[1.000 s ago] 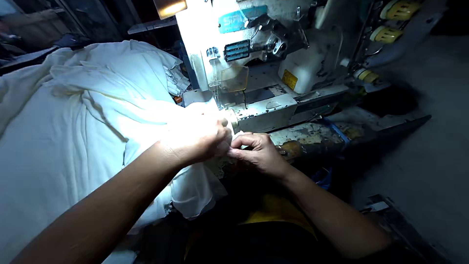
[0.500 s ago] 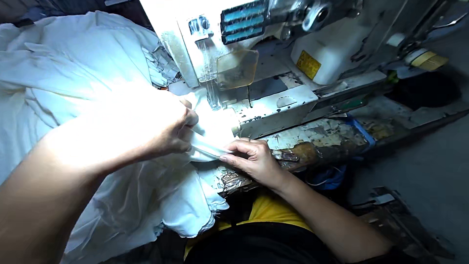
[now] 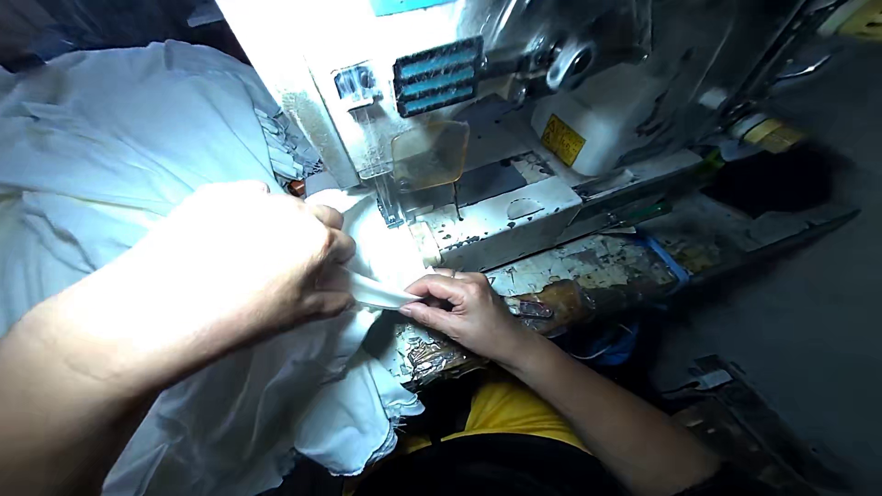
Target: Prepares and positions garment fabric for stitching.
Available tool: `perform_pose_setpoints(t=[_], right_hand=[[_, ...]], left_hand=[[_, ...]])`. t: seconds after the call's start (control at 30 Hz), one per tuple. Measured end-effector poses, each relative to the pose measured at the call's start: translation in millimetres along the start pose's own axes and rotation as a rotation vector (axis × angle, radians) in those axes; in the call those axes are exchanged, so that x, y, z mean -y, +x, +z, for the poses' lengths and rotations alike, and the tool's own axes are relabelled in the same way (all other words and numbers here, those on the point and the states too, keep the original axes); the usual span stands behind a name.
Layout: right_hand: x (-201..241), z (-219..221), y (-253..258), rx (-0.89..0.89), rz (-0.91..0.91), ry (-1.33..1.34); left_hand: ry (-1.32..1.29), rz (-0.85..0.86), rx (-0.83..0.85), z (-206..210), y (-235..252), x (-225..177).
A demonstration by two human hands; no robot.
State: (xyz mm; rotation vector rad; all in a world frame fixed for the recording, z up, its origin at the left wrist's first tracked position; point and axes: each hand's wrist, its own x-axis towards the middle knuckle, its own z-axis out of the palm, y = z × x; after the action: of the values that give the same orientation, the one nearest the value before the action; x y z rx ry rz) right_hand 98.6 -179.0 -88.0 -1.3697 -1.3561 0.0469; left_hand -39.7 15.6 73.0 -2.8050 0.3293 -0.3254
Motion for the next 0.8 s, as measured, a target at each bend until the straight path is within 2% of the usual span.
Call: perform_pose_setpoints(t=[0.17,0.27,0.4,0.53,0.63,0.8], right_hand=[[-0.7,1.0,0.4,0.006,-0.012,-0.037],[-1.8,1.0,0.4,-0.009,-0.019,-0.055],[0.9,0.1,2.4,-0.01,-0.02,-0.07],[0.1,0.4,2.4,-0.03,-0.02,-0.055],[-1.6,1.5,0.1,-0.027,0.002,-0.016],[-2.6,1.1,-2.1,-0.046,0.006,0.001]], left_hand=[[0.026,-0.039,-0.021,1.1,-1.7,4.6],[0.037,-0.034,-0.013,-5.6,0.0,-6.6],[0.077,-0.05,-0.057,0.5,-1.2,3.2],[0.085,-0.055,-0.017,-13.8,2.2,-13.4],[0.118,-0.097,-0.017,-13.2,1.2,-2.3],[0.063,-0.086,-0.03,-18.9,-1.7,-22.0]])
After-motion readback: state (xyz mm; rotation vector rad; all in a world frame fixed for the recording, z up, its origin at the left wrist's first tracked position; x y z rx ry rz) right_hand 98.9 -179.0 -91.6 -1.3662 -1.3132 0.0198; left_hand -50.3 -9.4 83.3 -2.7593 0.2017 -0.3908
